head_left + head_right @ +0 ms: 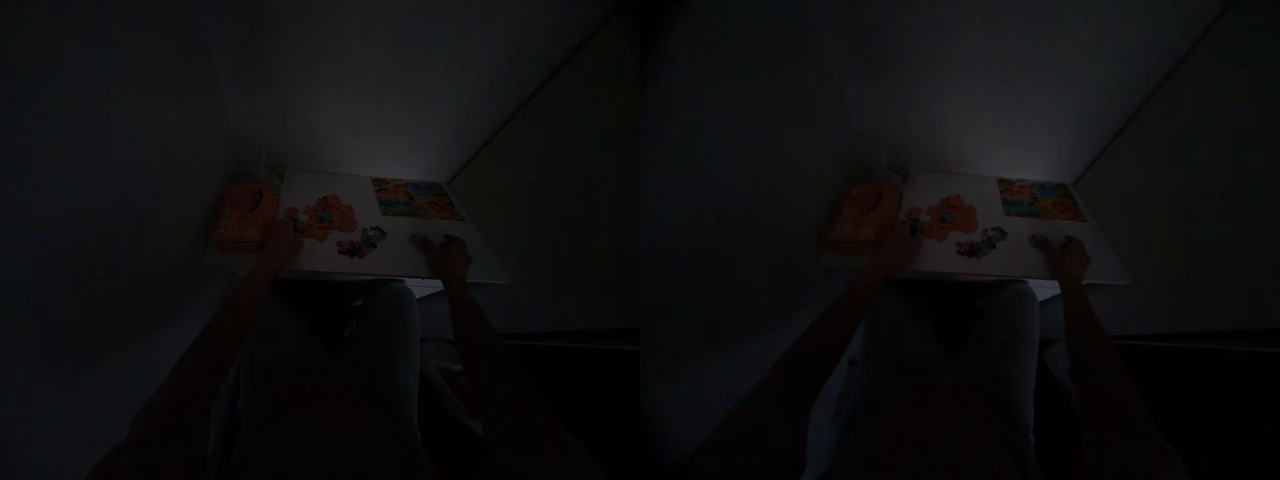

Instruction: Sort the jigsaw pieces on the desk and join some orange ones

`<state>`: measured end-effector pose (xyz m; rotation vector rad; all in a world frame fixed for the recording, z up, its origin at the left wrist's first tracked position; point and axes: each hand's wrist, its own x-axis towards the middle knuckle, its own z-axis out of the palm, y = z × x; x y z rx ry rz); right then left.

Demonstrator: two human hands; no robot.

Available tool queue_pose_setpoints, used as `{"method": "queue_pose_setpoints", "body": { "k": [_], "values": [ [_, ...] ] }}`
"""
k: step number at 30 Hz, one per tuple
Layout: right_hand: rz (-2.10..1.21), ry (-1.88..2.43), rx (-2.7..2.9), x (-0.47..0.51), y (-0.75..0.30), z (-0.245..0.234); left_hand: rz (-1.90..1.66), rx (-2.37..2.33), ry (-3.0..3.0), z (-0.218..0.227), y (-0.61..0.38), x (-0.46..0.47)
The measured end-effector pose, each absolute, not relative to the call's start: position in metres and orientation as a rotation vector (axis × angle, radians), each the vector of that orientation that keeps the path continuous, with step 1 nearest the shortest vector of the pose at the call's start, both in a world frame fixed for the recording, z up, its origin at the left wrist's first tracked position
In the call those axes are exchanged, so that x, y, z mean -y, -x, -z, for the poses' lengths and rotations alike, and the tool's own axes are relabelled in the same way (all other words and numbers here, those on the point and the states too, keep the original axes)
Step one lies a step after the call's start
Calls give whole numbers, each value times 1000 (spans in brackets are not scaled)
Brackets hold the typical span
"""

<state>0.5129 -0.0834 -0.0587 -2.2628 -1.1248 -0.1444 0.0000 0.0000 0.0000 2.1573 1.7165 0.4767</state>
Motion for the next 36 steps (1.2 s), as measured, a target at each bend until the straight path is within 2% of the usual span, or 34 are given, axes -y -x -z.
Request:
{"method": "queue_pose_setpoints", "body": {
  "k": [3,13,19,25,28,31,36],
  "values": [
    [174,2238,1143,85,-512,61,-383,-1764,-2220,3,-3,-6],
    [197,2262,1143,84,-510,60,-546,-1796,-2085,19,1,-3],
    [196,2215,1125,89,-506,53,-807,-1693,-2083,26,3,14],
    [248,1985,1238,95,-485,43,-1050,-1405,-2153,53,-12,11],
    [164,1866,1445,94,-443,45,-1156,-1192,-2208,65,-27,9],
    [-63,1611,1780,87,-383,48,-1196,-1064,-2268,71,-34,10],
    [-363,1432,1903,68,-311,41,-1235,-997,-2266,73,-30,10]
  ]
}}
